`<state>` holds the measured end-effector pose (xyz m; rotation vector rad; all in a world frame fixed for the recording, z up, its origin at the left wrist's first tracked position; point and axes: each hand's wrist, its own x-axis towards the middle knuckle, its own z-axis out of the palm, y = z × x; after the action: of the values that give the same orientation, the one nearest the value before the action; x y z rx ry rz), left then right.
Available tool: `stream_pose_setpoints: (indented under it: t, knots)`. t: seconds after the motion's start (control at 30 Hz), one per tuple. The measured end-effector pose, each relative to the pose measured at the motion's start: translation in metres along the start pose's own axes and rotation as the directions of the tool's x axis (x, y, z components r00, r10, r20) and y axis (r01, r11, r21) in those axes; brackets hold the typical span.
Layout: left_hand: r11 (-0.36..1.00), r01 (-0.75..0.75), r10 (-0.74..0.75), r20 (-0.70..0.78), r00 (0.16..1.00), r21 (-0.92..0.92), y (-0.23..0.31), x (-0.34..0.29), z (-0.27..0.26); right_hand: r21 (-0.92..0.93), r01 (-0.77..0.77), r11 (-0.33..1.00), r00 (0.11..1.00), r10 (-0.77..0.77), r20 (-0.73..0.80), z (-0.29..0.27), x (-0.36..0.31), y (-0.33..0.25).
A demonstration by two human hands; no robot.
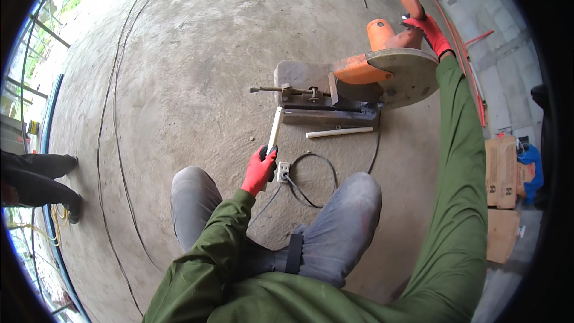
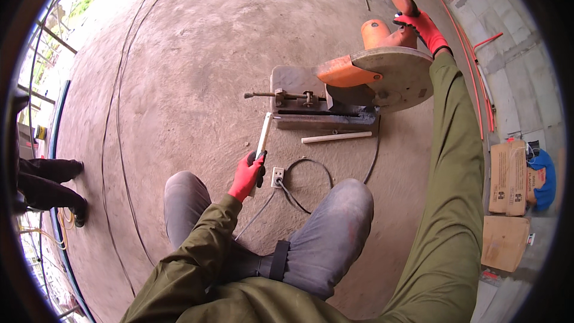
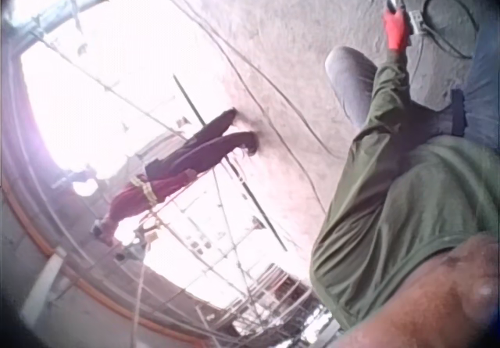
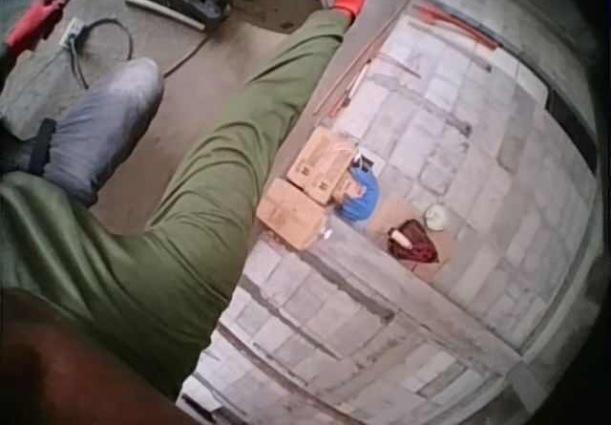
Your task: The person uses a chop saw to cut several white pipes into shorter segments. They position each pipe, lower the blade to cut, and then remove the cut pieces, repeating the process for multiple pipes.
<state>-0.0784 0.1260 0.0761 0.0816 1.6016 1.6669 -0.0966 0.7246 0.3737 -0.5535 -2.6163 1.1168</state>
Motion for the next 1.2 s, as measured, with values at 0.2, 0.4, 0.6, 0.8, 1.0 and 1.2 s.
stream_pose_setpoints:
  t: [0.2, 0.4, 0.6, 0.8, 1.0, 1.2]
  knots:
    - [0.999, -0.025, 0.025, -0.003, 1.0, 0.038, -0.006, 0.003, 0.0, -0.003, 0.01, 1.0, 1.0, -0.01, 0.029, 0.002, 0.003, -0.002]
    - [0.999, -0.017, 0.017, 0.011, 1.0, 0.038, -0.005, 0.002, 0.01, 0.007, -0.021, 1.0, 0.997, 0.02, 0.08, -0.01, -0.004, -0.005]
    - [0.999, -0.025, 0.024, 0.031, 0.999, 0.044, -0.011, 0.004, 0.008, -0.015, 0.005, 1.0, 0.998, -0.004, 0.063, -0.002, -0.003, -0.01]
    - [0.998, -0.019, 0.025, 0.103, 0.994, -0.063, -0.004, 0.003, 0.03, -0.595, -0.188, 0.781, 0.913, -0.085, -0.4, -0.005, -0.024, -0.008]
    - [0.993, -0.068, 0.078, 0.114, 0.99, -0.093, -0.002, 0.017, 0.04, -0.086, 0.204, 0.975, 0.582, -0.192, -0.79, 0.091, -0.146, -0.093]
    - [0.98, 0.033, 0.01, 0.209, 0.978, -0.198, 0.009, 0.024, 0.079, 0.382, -0.054, 0.923, 0.951, 0.164, -0.262, 0.275, -0.312, -0.108]
